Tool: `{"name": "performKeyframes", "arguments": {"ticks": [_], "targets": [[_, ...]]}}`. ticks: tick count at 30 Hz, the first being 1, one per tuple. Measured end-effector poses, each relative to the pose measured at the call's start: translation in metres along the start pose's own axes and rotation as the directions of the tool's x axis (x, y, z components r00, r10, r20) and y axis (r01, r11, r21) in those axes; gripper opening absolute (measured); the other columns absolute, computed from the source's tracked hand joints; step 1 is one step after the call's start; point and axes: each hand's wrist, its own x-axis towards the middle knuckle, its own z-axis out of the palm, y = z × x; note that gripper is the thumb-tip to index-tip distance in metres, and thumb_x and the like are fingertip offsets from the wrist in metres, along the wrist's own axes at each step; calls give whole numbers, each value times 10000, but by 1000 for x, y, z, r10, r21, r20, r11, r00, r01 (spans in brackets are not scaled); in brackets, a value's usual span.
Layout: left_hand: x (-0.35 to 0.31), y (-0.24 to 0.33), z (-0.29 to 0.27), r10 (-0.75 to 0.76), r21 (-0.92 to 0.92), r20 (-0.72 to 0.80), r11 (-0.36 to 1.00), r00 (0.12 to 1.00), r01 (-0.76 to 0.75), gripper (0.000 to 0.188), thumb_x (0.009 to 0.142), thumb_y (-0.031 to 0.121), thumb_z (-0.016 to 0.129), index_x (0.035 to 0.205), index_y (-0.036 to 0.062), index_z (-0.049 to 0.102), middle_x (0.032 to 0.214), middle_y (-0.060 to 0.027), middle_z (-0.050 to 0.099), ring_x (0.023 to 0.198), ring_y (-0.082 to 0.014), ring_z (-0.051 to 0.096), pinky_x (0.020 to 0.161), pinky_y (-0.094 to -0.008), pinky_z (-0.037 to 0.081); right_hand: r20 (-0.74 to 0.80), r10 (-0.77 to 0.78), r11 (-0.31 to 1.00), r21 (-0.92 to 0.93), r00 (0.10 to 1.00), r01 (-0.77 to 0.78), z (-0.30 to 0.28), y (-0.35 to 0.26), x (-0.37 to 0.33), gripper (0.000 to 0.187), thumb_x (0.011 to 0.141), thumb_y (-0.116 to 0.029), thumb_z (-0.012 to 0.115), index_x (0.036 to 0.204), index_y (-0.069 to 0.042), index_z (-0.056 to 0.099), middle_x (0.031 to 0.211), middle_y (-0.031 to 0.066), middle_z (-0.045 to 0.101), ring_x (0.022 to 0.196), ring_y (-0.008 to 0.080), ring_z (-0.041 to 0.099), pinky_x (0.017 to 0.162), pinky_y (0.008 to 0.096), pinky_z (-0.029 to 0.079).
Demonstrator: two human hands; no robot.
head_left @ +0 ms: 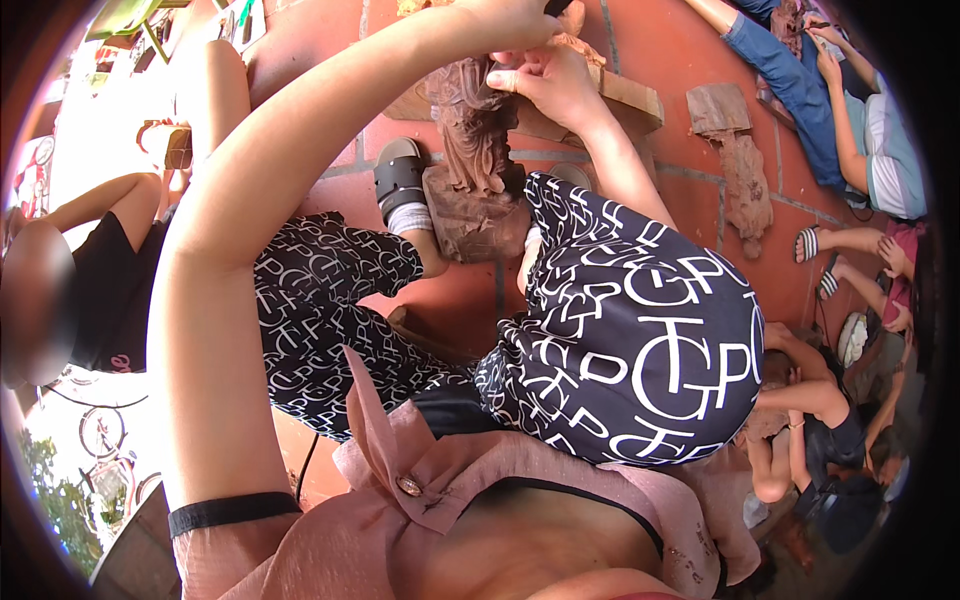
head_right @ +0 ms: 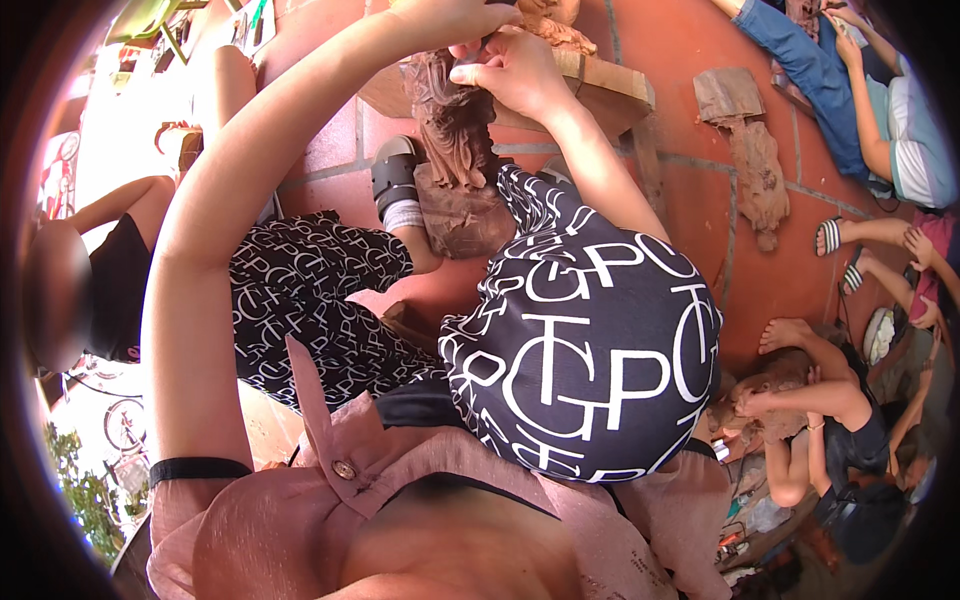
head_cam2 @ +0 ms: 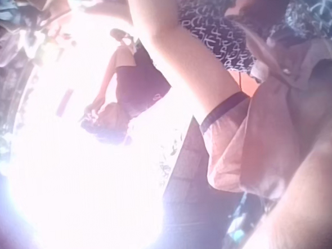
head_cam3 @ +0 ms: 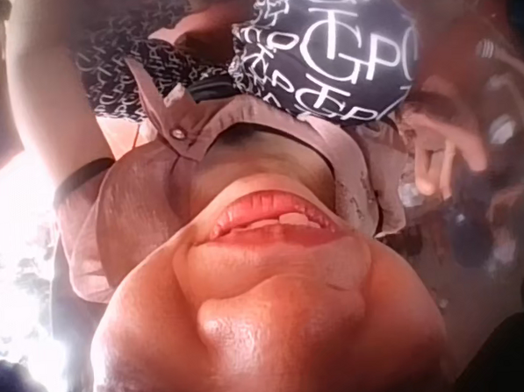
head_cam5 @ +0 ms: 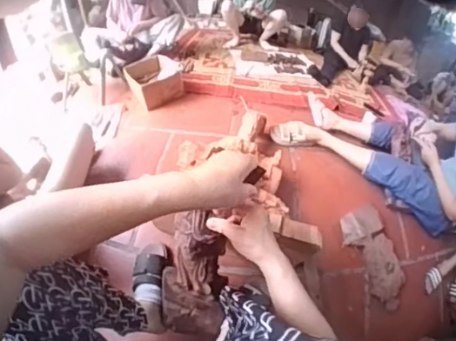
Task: The person carves a wooden sculpture using a small knife while sitting on the floor. They hold the wood steady with one hand and carefully shape it with the other, occasionally adjusting their grip.
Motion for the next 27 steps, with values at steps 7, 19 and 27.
{"name": "performKeyframes", "arguments": {"ticks": [7, 19, 27], "targets": [[-7, -3, 5, -3, -53, -153, 999, 988, -5, 186, 696, 124, 621, 811, -21, 605, 854, -244, 608, 889, -399, 582, 782, -446, 464, 92, 15, 998, 51, 996, -19, -6, -13, 4, 341, 719, -282, 747, 926, -23, 670, 811, 64, 677, 764, 144, 631, 729, 278, 485], [-6, -9, 12, 46, -151, -343, 983, 938, -103, 203, 683, 96, 604, 837, -31, 565, 857, -261, 590, 855, -417, 572, 751, -462, 457, 99, 40, 997, -67, 994, -33, -13, -17, 4, 353, 744, -258, 743, 968, -5, 639, 773, 22, 625, 698, 68, 556, 648, 224, 449], [-14, 21, -12, -165, -193, -182, 973, 969, 130, 304, 754, 182, 653, 966, -21, 572, 783, -216, 620, 728, -332, 623, 659, -404, 477, -35, 16, 1000, 27, 999, -15, -7, -5, 4, 286, 762, -203, 721, 943, 0, 636, 828, 64, 666, 765, 116, 613, 701, 259, 489]]}}
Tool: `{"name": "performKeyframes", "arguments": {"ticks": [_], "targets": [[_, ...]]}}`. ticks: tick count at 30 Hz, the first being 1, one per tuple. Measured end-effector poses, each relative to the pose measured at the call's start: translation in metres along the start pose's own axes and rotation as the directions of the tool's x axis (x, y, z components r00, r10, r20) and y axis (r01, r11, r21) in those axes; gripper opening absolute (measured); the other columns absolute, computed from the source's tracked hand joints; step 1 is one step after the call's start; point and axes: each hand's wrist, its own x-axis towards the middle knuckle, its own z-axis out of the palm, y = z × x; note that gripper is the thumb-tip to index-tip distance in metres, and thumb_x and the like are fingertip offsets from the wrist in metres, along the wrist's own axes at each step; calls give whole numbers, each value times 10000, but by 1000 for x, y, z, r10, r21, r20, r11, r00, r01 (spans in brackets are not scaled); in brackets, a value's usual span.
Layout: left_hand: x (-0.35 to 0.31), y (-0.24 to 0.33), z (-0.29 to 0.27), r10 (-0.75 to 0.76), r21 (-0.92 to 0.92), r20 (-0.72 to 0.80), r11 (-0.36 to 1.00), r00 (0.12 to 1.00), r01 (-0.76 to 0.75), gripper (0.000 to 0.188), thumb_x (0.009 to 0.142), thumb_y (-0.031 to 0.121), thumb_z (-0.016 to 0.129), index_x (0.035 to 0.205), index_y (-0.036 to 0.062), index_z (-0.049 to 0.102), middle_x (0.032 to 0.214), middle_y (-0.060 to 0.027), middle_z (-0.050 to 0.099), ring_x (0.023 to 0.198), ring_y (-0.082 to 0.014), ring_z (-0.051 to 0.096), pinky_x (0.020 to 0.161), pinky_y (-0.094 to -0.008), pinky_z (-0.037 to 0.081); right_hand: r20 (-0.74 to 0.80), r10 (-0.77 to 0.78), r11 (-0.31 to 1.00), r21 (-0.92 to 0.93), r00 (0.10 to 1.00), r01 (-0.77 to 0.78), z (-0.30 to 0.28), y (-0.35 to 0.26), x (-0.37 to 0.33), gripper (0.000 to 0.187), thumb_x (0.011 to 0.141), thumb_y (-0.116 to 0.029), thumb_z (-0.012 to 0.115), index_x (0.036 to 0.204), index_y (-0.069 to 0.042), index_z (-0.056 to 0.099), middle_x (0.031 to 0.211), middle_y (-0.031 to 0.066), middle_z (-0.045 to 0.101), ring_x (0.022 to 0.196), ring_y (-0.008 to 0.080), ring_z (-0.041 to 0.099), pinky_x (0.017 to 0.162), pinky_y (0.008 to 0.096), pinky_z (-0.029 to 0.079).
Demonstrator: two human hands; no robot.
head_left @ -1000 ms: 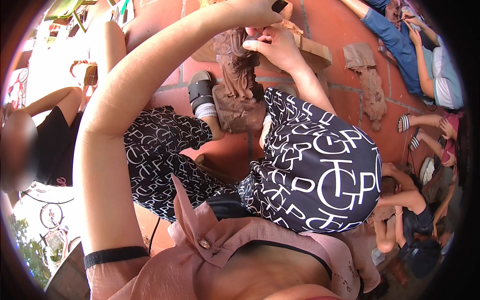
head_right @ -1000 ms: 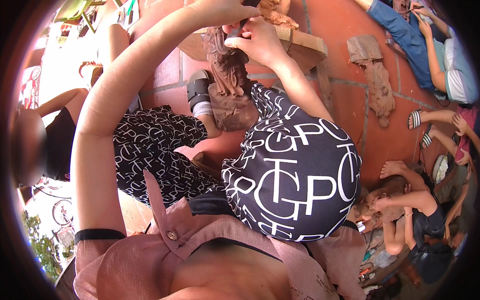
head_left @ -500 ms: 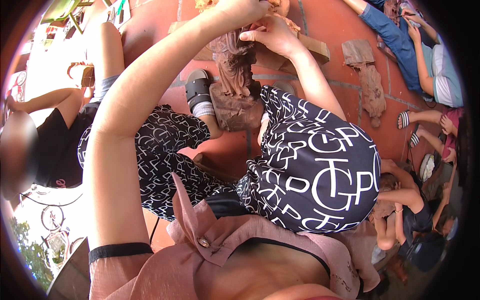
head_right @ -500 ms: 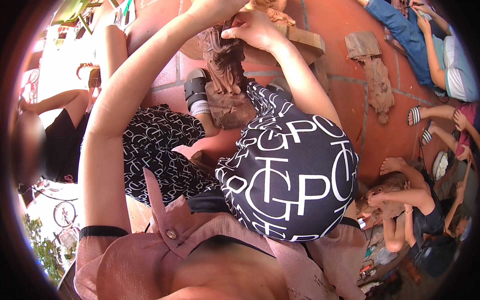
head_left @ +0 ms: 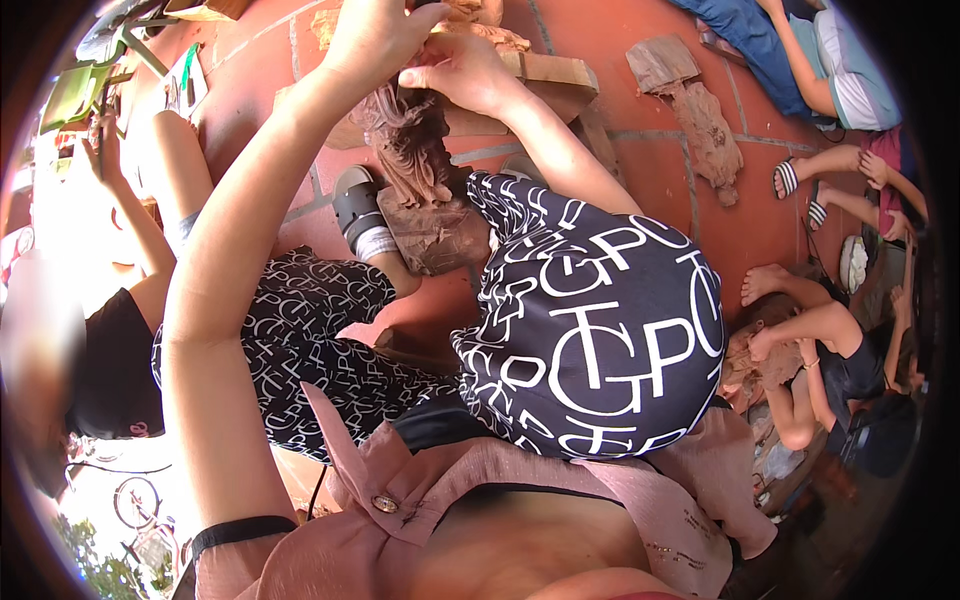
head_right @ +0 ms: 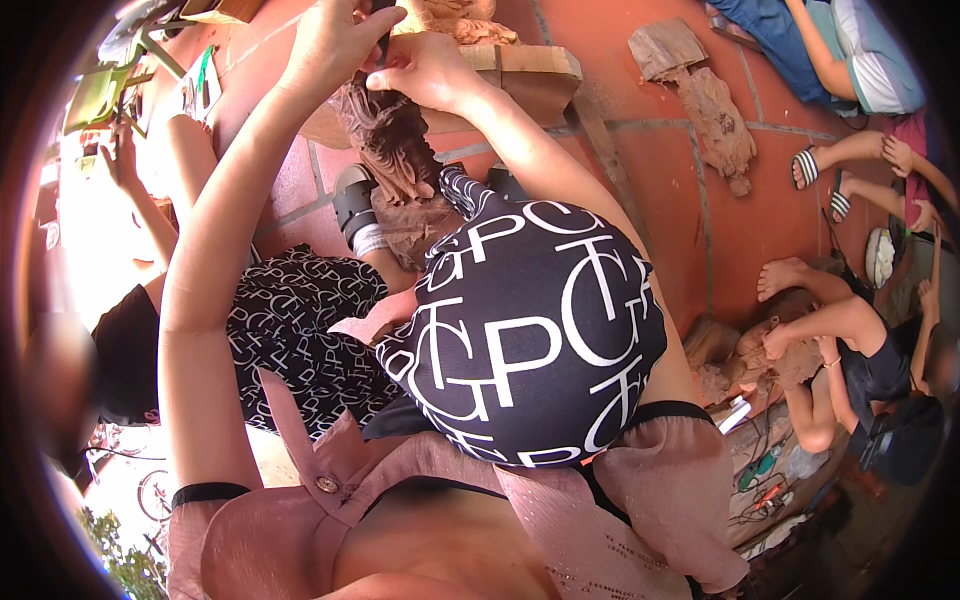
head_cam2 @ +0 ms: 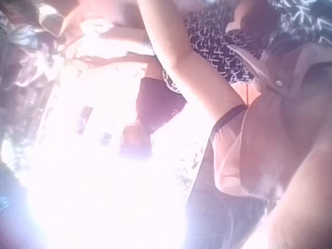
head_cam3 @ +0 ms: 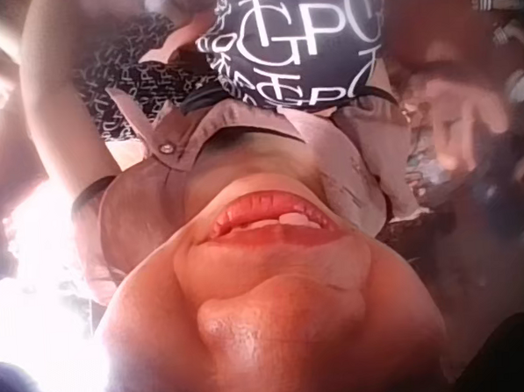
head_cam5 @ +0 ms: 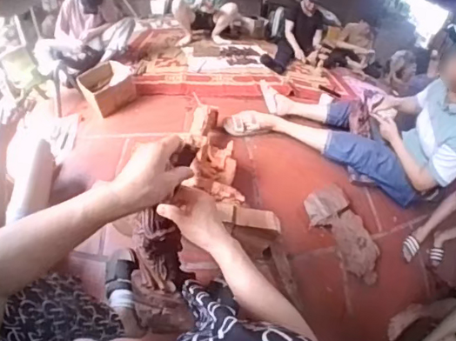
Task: The person carves a wooden sculpture using a small knife while sitting on the floor. They hold the wood steady with one hand and carefully shape it with the other, occasionally adjusting their grip.
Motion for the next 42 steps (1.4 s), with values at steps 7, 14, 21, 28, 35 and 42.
{"name": "performKeyframes", "arguments": {"ticks": [7, 14, 21, 28, 35, 42], "targets": [[-53, -24, -7, 322, 158, 119, 928, 939, -338, 334, 822, 196, 611, 1138, 101, 556, 629, -98, 575, 563, -245, 602, 545, -348, 487, -284, 233, 802, 597, 930, -18, -41, 19, -43, 140, 843, -94, 634, 906, 28, 606, 838, 127, 661, 707, 184, 662, 653, 304, 568], [-139, -45, 2, 49, 267, 558, 935, 828, -235, 556, 752, 82, 598, 1282, 83, 429, 861, -187, 618, 734, -363, 613, 663, -438, 506, -191, 234, 778, 625, 953, -66, -37, 8, -66, 139, 819, -59, 641, 892, 56, 614, 836, 153, 664, 709, 201, 660, 644, 295, 565], [-125, -32, -8, 306, -5, 434, 941, 847, -337, 120, 759, 112, 605, 870, 85, 641, 805, -100, 647, 746, -309, 636, 672, -389, 520, -81, 68, 951, 308, 994, -40, -17, -4, -37, 135, 785, -87, 697, 847, 31, 673, 784, 93, 665, 673, 134, 637, 644, 238, 524], [-21, -9, -20, 190, -135, 221, 977, 957, -163, 219, 812, 154, 635, 971, 4, 630, 769, -119, 638, 664, -173, 616, 624, -284, 497, -83, 14, 999, 35, 996, -11, 5, 10, -25, 177, 781, -130, 693, 895, 3, 663, 795, 30, 652, 742, 113, 617, 671, 252, 495], [5, -17, 36, 366, 92, 212, 916, 906, -392, 257, 802, 241, 586, 781, -16, 592, 677, -212, 595, 642, -354, 588, 638, -437, 465, -109, -18, 979, -206, 994, -5, 10, -19, -27, 223, 747, -209, 702, 753, -24, 578, 657, 4, 582, 647, 77, 546, 633, 268, 454], [8, -22, 27, 425, 81, 229, 888, 876, -452, 238, 797, 233, 570, 762, -2, 583, 704, -216, 603, 659, -388, 590, 631, -468, 466, -119, -75, 944, -327, 990, 32, 10, -19, -22, 200, 735, -218, 677, 722, -35, 598, 686, 83, 646, 688, 195, 652, 643, 299, 503]]}}
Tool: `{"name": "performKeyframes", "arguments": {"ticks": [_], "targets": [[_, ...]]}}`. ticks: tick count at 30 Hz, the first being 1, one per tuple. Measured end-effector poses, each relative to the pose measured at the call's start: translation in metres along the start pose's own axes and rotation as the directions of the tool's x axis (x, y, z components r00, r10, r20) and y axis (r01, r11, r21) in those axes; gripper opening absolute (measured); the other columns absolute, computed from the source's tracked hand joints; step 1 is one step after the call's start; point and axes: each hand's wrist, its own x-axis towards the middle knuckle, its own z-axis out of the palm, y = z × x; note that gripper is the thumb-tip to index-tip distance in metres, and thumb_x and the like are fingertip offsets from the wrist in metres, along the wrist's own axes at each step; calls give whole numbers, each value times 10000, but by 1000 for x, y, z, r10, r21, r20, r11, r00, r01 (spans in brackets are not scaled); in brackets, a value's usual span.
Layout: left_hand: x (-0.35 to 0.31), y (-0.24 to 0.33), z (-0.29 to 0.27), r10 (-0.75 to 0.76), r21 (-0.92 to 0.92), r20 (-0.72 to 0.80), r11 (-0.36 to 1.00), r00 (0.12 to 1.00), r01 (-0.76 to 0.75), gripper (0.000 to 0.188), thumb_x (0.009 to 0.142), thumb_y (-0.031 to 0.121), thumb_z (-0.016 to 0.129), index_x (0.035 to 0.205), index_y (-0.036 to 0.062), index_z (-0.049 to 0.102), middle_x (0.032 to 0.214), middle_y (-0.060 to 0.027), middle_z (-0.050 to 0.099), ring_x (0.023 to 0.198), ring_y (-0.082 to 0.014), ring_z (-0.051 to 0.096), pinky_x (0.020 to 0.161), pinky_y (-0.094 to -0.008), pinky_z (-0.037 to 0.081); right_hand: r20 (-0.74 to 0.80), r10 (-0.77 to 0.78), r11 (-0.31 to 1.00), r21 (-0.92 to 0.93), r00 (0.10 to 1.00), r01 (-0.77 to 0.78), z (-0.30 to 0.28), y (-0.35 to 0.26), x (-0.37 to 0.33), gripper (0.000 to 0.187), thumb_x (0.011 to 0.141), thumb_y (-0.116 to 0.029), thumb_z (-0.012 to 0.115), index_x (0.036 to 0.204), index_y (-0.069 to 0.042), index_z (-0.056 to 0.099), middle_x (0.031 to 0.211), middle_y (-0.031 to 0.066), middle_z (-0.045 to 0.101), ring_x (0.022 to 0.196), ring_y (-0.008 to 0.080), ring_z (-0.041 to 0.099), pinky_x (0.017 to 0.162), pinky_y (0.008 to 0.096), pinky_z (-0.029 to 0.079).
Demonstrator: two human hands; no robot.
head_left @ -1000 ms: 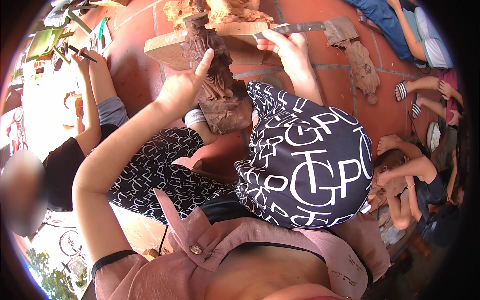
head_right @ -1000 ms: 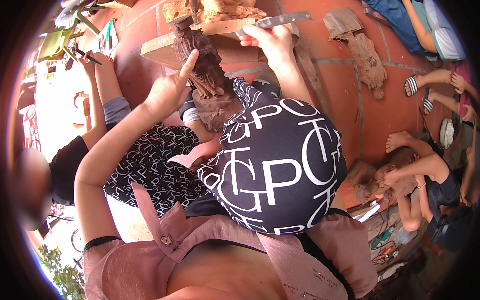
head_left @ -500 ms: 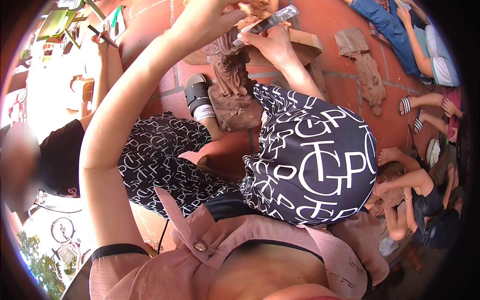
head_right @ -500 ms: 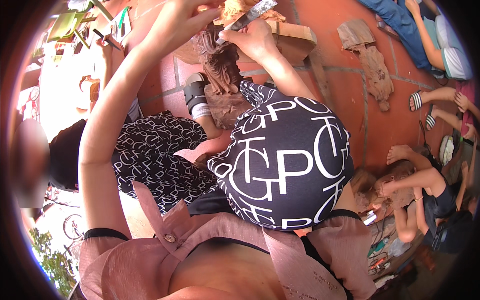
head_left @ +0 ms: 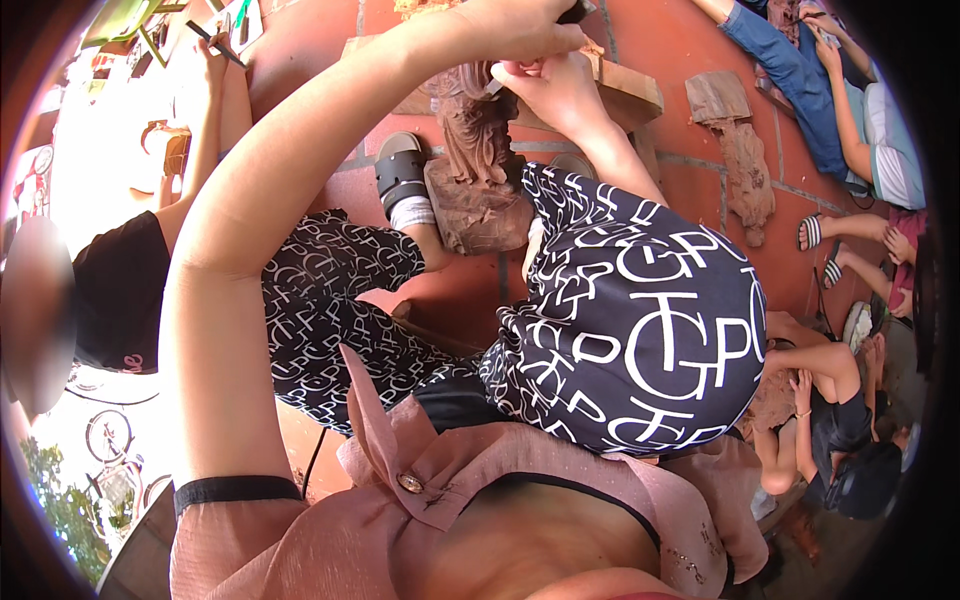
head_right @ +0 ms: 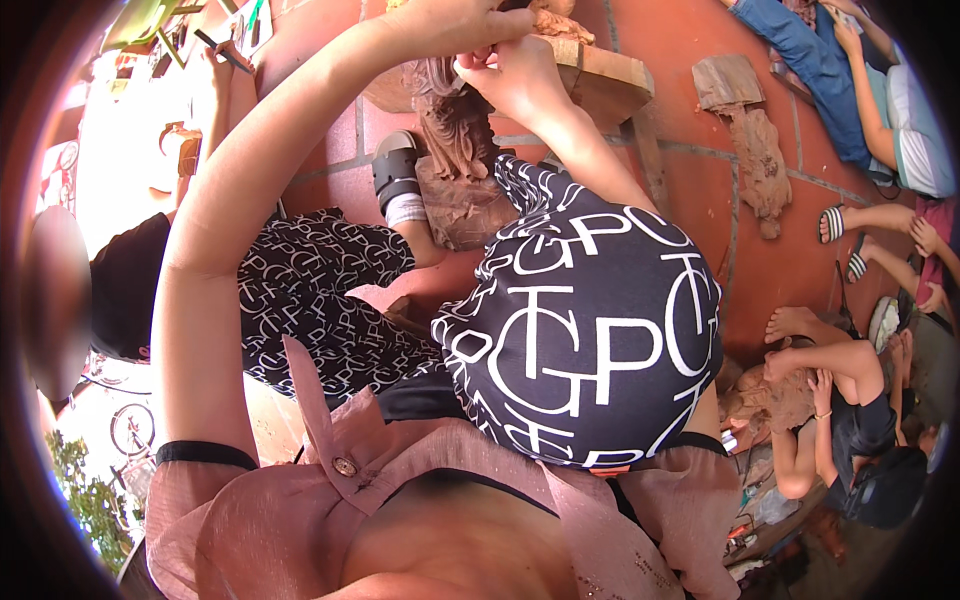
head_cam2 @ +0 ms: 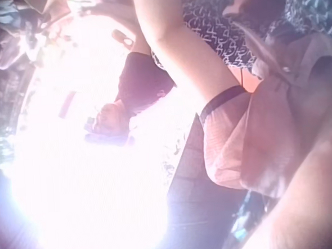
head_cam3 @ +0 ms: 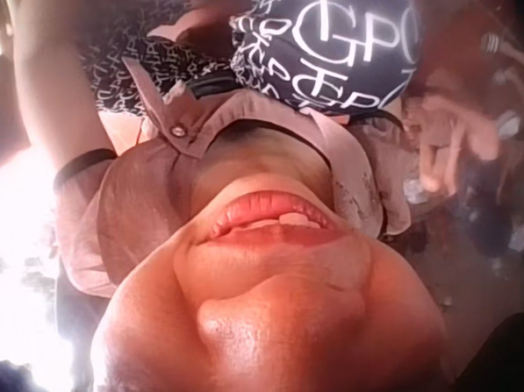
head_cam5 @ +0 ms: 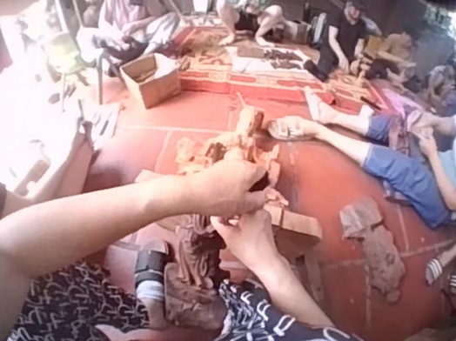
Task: The person carves a wooden sculpture using a small knife while sitting on the floor. They hold the wood steady with one hand and carefully shape it with the other, occasionally adjusting their grip.
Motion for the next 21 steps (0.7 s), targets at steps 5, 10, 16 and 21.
{"name": "performKeyframes", "arguments": {"ticks": [5, 10, 16, 21], "targets": [[2, 6, -9, -97, -89, 11, 991, 995, 98, 249, 815, 237, 564, 820, -10, 595, 754, -228, 615, 719, -390, 612, 652, -457, 484, 6, 36, 999, -33, 999, -35, -6, 2, 7, 228, 750, -226, 679, 725, -19, 586, 611, 32, 584, 615, 117, 566, 591, 297, 450], [-9, 7, -14, -146, -163, -13, 976, 989, 142, 254, 800, 233, 571, 837, -16, 608, 734, -237, 613, 708, -388, 616, 646, -459, 486, 63, -41, 992, 123, 997, 33, 2, 6, 3, 211, 761, -201, 665, 711, -24, 561, 613, 19, 557, 632, 100, 551, 601, 277, 432], [1, 9, -12, -126, -153, 24, 980, 992, 128, 270, 791, 219, 573, 760, -48, 598, 681, -233, 606, 662, -378, 618, 620, -445, 496, 185, 35, 999, 23, 982, -40, -13, -5, 10, 180, 740, -205, 676, 747, -36, 615, 697, 65, 636, 718, 188, 644, 675, 298, 493], [-6, 5, -12, -227, -267, 2, 938, 974, 219, 261, 787, 205, 564, 753, -52, 596, 661, -229, 604, 636, -353, 624, 605, -427, 499, 146, -35, 999, 22, 989, 32, -5, 0, 12, 186, 748, -178, 671, 722, -34, 556, 657, 25, 568, 660, 117, 558, 630, 284, 448]]}}
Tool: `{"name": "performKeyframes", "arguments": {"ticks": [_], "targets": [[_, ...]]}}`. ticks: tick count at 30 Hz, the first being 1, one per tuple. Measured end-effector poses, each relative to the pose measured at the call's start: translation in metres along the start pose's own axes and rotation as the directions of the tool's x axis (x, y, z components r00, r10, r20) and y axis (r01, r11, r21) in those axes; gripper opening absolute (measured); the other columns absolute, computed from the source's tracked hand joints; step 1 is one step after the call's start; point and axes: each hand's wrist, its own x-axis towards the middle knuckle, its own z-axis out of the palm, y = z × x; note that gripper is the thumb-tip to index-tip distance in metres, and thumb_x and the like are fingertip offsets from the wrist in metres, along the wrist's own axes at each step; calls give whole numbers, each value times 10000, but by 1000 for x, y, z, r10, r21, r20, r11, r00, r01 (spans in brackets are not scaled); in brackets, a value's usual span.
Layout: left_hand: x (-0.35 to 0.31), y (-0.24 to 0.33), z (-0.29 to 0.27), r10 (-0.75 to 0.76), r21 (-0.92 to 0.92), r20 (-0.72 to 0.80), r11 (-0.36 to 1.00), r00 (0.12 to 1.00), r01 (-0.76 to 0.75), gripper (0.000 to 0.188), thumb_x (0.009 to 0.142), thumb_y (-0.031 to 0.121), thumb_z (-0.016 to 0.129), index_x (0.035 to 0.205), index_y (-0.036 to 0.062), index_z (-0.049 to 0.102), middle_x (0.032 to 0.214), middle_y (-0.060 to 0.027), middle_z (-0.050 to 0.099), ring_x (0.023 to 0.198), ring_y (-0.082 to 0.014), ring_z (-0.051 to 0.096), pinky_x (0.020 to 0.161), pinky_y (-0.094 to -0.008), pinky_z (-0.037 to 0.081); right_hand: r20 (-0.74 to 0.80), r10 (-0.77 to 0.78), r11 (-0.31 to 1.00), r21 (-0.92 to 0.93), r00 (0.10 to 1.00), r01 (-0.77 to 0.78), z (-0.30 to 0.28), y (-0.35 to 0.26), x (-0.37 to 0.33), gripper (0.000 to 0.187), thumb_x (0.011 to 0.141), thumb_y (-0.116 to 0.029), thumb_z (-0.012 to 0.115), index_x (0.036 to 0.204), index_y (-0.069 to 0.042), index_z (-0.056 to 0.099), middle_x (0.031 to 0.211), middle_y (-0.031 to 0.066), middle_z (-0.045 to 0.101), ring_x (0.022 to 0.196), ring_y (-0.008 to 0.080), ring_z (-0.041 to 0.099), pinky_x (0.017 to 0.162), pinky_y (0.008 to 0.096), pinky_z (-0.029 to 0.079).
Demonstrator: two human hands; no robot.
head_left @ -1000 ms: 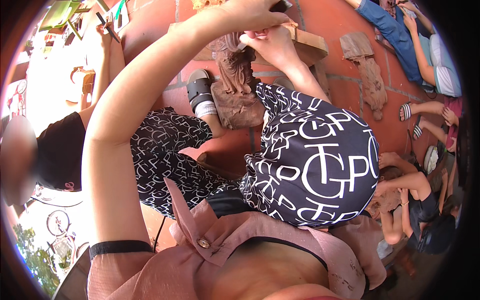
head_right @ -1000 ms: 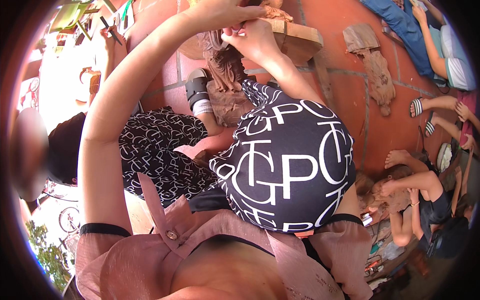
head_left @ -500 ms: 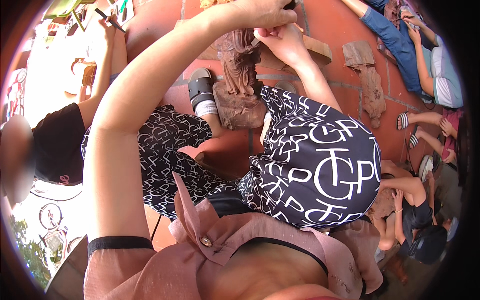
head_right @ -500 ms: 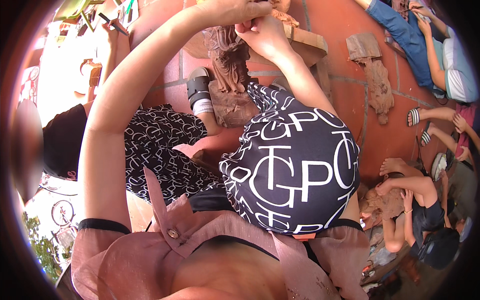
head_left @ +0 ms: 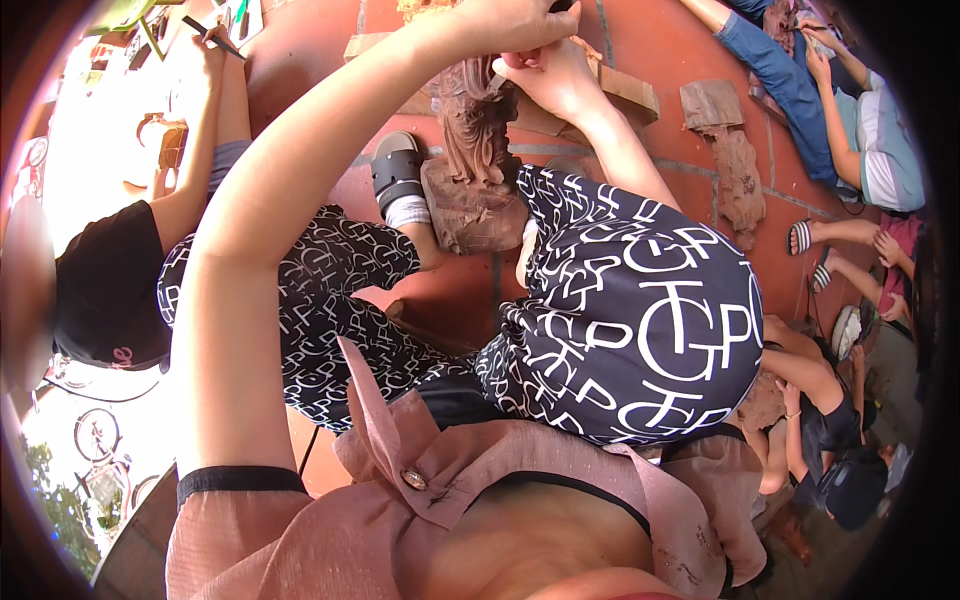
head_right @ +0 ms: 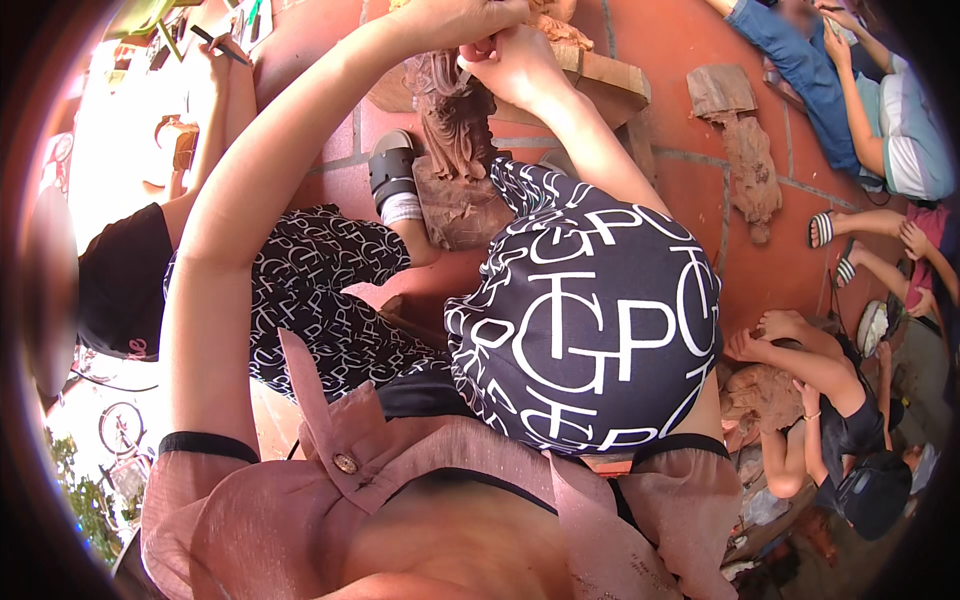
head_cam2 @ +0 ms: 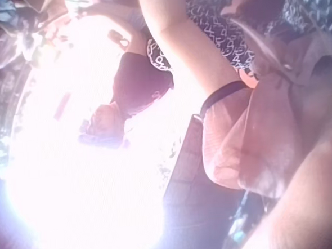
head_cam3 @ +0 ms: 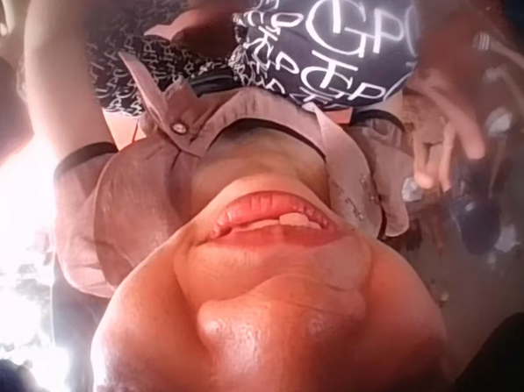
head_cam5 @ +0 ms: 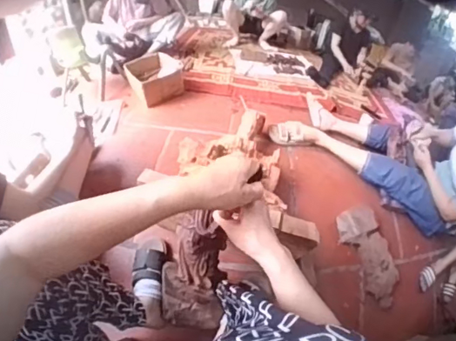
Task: The person carves a wooden sculpture using a small knife while sitting on the floor. They hold the wood steady with one hand and carefully shape it with the other, occasionally adjusting their grip.
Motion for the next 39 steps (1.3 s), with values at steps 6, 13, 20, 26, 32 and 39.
{"name": "performKeyframes", "arguments": {"ticks": [6, 13, 20, 26, 32, 39], "targets": [[-3, 5, -6, 10, 36, 13, 999, 1000, -11, 258, 773, 192, 557, 754, -64, 589, 666, -231, 604, 632, -343, 619, 603, -425, 491, 34, 30, 999, -13, 999, -30, -3, -4, -1, 190, 749, -180, 684, 735, -32, 566, 685, 22, 599, 683, 96, 578, 647, 274, 451], [-6, -1, 3, 75, 145, -108, 988, 991, -58, 261, 777, 186, 555, 738, -68, 596, 639, -230, 598, 617, -337, 621, 590, -424, 490, 34, 74, 997, -26, 997, -73, -6, -13, -5, 211, 738, -240, 699, 793, -47, 633, 744, 57, 658, 755, 178, 650, 691, 298, 494], [-3, 5, -3, -26, 16, -25, 1000, 999, 26, 260, 795, 200, 555, 739, -48, 609, 675, -232, 605, 653, -349, 622, 628, -436, 489, 68, 87, 993, 72, 994, -91, -6, -1, 3, 202, 736, -185, 724, 789, -16, 627, 722, 22, 641, 736, 103, 609, 686, 261, 481], [-1, -2, 0, -32, 37, -68, 999, 997, 35, 253, 778, 215, 580, 754, -34, 611, 685, -241, 603, 661, -370, 609, 630, -445, 483, 90, 157, 988, -3, 983, -157, -9, -11, 5, 172, 752, -145, 715, 801, -5, 628, 763, 31, 658, 747, 92, 604, 698, 264, 474], [-10, 8, -2, 5, 140, -86, 990, 996, 7, 245, 781, 207, 571, 760, -34, 613, 688, -241, 607, 667, -377, 615, 627, -453, 485, 77, 119, 988, 93, 990, -126, -7, -7, -3, 183, 752, -157, 723, 828, -11, 643, 772, 40, 667, 742, 97, 610, 701, 270, 475], [3, 4, 5, 33, 68, -69, 997, 997, -29, 271, 797, 231, 591, 765, -37, 612, 700, -246, 600, 673, -386, 611, 619, -453, 488, 47, 81, 991, 107, 996, -86, -6, 5, 4, 191, 752, -175, 713, 811, -16, 626, 749, 36, 648, 732, 113, 608, 690, 269, 473]]}}
